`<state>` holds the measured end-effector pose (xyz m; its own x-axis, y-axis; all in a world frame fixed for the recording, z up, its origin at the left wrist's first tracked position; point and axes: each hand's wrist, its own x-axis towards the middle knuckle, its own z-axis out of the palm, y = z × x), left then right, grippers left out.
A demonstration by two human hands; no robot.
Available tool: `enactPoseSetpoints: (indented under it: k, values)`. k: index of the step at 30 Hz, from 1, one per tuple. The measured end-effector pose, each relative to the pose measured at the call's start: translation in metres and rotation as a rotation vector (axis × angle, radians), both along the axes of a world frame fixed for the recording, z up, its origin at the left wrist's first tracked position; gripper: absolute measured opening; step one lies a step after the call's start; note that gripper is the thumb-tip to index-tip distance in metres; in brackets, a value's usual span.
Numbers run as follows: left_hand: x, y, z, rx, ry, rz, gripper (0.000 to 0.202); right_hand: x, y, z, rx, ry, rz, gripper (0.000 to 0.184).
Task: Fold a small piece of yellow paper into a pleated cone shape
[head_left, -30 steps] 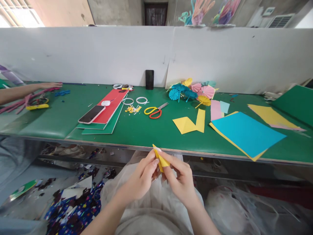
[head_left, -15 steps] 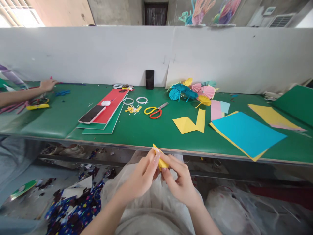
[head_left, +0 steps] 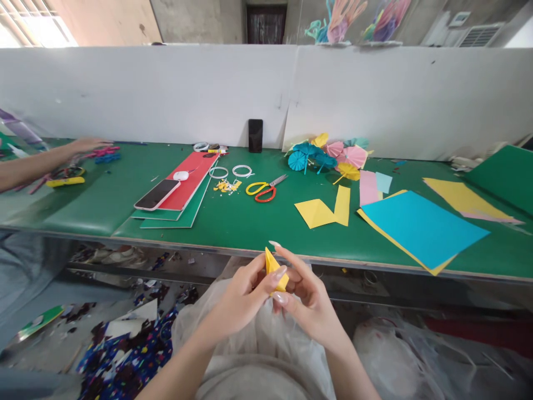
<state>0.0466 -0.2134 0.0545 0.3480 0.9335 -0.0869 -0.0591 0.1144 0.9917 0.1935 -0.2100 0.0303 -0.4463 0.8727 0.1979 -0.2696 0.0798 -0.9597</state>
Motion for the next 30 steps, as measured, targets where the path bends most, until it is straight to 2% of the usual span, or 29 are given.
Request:
enactPoseSetpoints:
  k: [7, 12, 15, 20, 24, 30]
  values:
    - [-0.002, 0.002, -0.001, 0.016, 0.093, 0.025, 0.028, -0.002, 0.002, 0.0, -0.035, 0.007, -0.051, 0.053]
    - [-0.008, 0.005, -0.001, 0.002, 0.094, -0.002, 0.04, -0.001, 0.002, 0.0, -0.083, -0.037, -0.083, 0.052]
    - [-0.011, 0.007, 0.003, 0.041, 0.176, 0.012, 0.033, -0.001, 0.002, -0.001, -0.081, -0.079, -0.087, 0.05]
    - [-0.012, 0.007, 0.004, 0.049, 0.267, 0.037, 0.029, 0.001, 0.003, 0.002, -0.067, -0.106, -0.023, 0.057]
    - [-0.012, 0.008, 0.002, 0.043, 0.237, 0.07, 0.032, 0.003, 0.003, 0.004, -0.062, -0.106, 0.048, 0.067]
    - [-0.011, 0.01, -0.001, 0.018, 0.162, 0.03, 0.032, -0.003, 0.002, 0.004, -0.172, 0.028, 0.029, 0.048]
